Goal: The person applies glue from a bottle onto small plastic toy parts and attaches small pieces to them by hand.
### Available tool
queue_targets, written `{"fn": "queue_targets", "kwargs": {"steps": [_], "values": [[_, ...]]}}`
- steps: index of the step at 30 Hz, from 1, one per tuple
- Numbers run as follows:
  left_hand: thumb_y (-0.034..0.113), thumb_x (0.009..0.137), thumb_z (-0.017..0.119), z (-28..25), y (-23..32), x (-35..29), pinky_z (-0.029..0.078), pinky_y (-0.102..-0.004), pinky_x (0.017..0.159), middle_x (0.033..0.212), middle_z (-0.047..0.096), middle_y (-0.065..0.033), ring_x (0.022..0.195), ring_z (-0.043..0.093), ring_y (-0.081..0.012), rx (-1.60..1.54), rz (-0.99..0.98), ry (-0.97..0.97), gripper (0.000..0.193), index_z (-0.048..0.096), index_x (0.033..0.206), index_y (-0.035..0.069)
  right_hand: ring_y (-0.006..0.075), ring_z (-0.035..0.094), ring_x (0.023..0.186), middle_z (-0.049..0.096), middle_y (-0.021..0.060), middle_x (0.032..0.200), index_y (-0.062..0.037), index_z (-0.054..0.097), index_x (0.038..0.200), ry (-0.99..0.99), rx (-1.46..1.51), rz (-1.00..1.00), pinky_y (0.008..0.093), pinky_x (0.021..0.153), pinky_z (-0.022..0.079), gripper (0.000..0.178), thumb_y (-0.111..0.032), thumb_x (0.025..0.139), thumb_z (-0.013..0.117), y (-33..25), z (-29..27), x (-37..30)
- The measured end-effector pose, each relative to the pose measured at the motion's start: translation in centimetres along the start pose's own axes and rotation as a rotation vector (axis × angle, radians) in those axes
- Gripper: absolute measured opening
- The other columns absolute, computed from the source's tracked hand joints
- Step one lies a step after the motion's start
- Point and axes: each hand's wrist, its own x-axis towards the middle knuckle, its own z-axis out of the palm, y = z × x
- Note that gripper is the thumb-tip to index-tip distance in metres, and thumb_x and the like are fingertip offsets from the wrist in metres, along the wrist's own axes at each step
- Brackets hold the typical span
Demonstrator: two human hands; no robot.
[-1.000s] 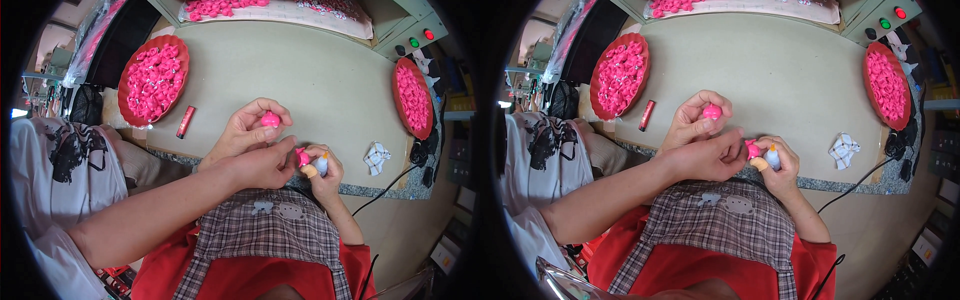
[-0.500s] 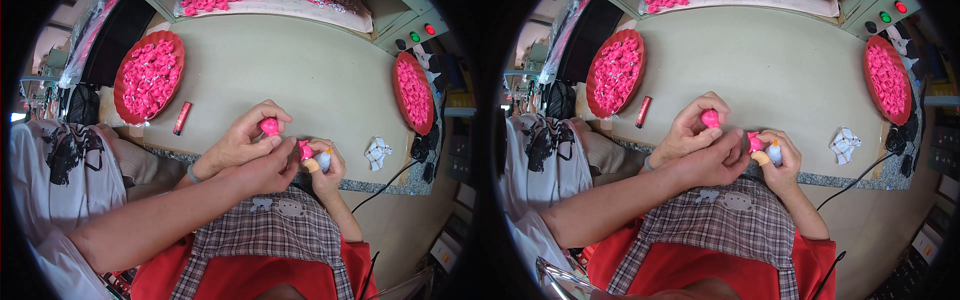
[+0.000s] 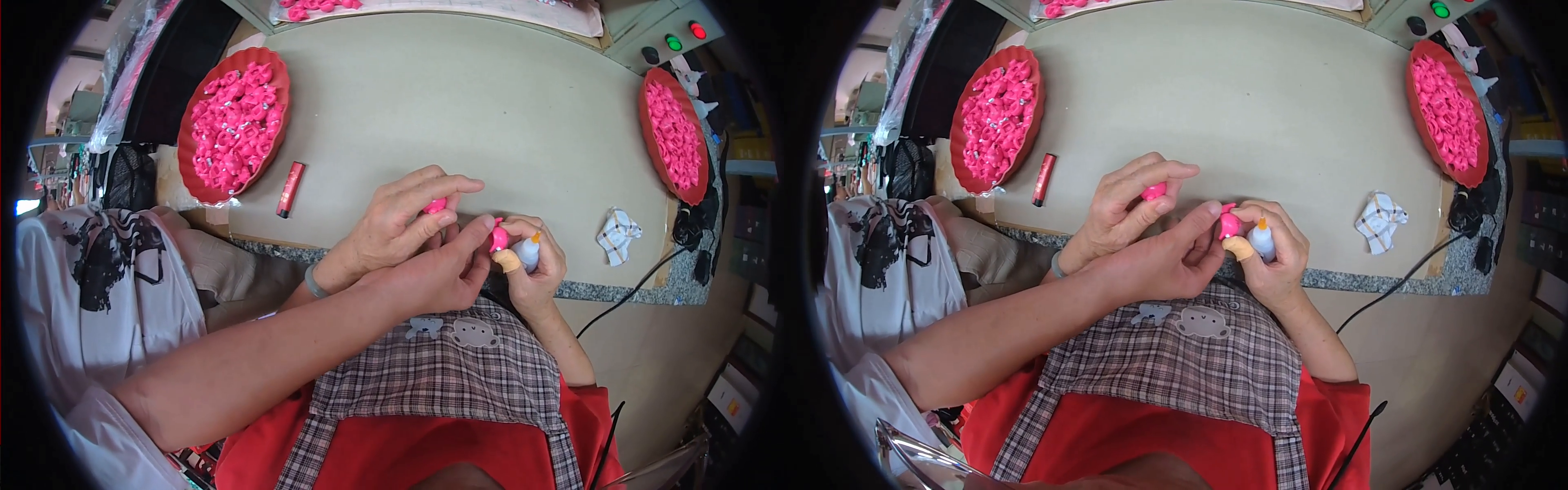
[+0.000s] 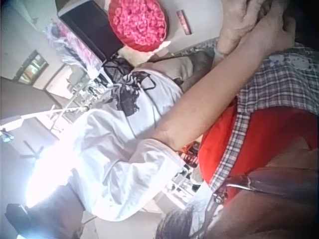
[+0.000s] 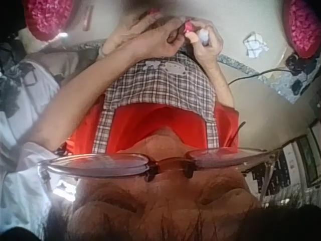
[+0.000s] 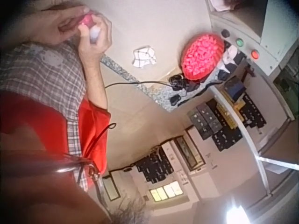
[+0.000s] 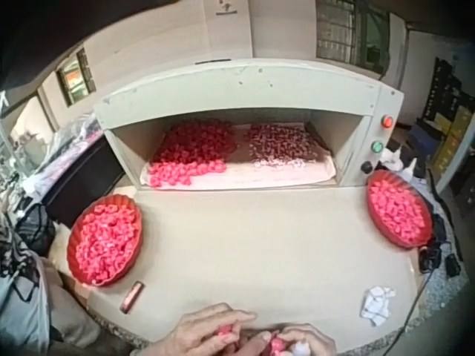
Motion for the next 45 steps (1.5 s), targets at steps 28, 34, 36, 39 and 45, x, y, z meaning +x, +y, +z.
{"fn": "queue_targets", "kwargs": {"steps": [28,34,36,39,45], "values": [[0.005,0.082,0.057,1.6,-1.1,-2.3,0.047,-0.0291,0.056,0.073,0.055,-0.0076,0.063,0.056,-0.0153,0.419,0.155,0.056,0.041,0.060,0.123,0.005,0.0226,0.065,0.077,0.065,0.0143,0.090,-0.0011,0.064,0.098,0.031,-0.142,-0.235,0.0285,0.063,0.052,0.033,-0.014,0.072,0.079,0.0,0.9,0.3],[0.003,0.064,0.070,2.5,-2.5,-3.1,0.043,-0.0248,0.044,0.091,0.063,-0.0100,0.054,0.053,-0.0166,0.501,0.262,0.168,0.033,0.068,0.096,0.003,0.0226,0.065,0.078,0.065,0.0143,0.090,-0.0010,0.063,0.098,0.028,-0.149,-0.247,0.0284,0.063,0.052,0.034,-0.018,0.073,0.079,-0.1,1.0,0.4],[0.002,0.064,0.069,2.8,-2.8,-3.7,0.042,-0.0241,0.044,0.089,0.062,-0.0109,0.052,0.051,-0.0166,0.485,0.168,0.083,0.036,0.068,0.100,0.005,0.0225,0.065,0.078,0.065,0.0145,0.090,-0.0009,0.063,0.098,0.008,-0.158,-0.238,0.0282,0.063,0.052,0.034,-0.018,0.073,0.079,-0.1,0.8,0.3],[-0.002,0.070,0.065,1.8,-1.9,-2.7,0.042,-0.0251,0.047,0.084,0.061,-0.0110,0.055,0.051,-0.0183,0.282,0.221,0.125,0.037,0.066,0.107,0.005,0.0221,0.065,0.077,0.065,0.0148,0.090,-0.0007,0.064,0.099,0.009,-0.169,-0.234,0.0278,0.063,0.052,0.034,-0.017,0.074,0.079,0.0,0.8,0.2],[0.000,0.078,0.062,-0.9,-1.8,-0.9,0.046,-0.0332,0.063,0.085,0.055,-0.0113,0.076,0.054,-0.0256,0.381,0.062,0.069,0.039,0.062,0.116,0.005,0.0204,0.065,0.076,0.065,0.0150,0.091,-0.0008,0.064,0.100,0.006,-0.160,-0.252,0.0271,0.063,0.052,0.033,-0.015,0.074,0.078,0.0,0.9,0.4]]}}
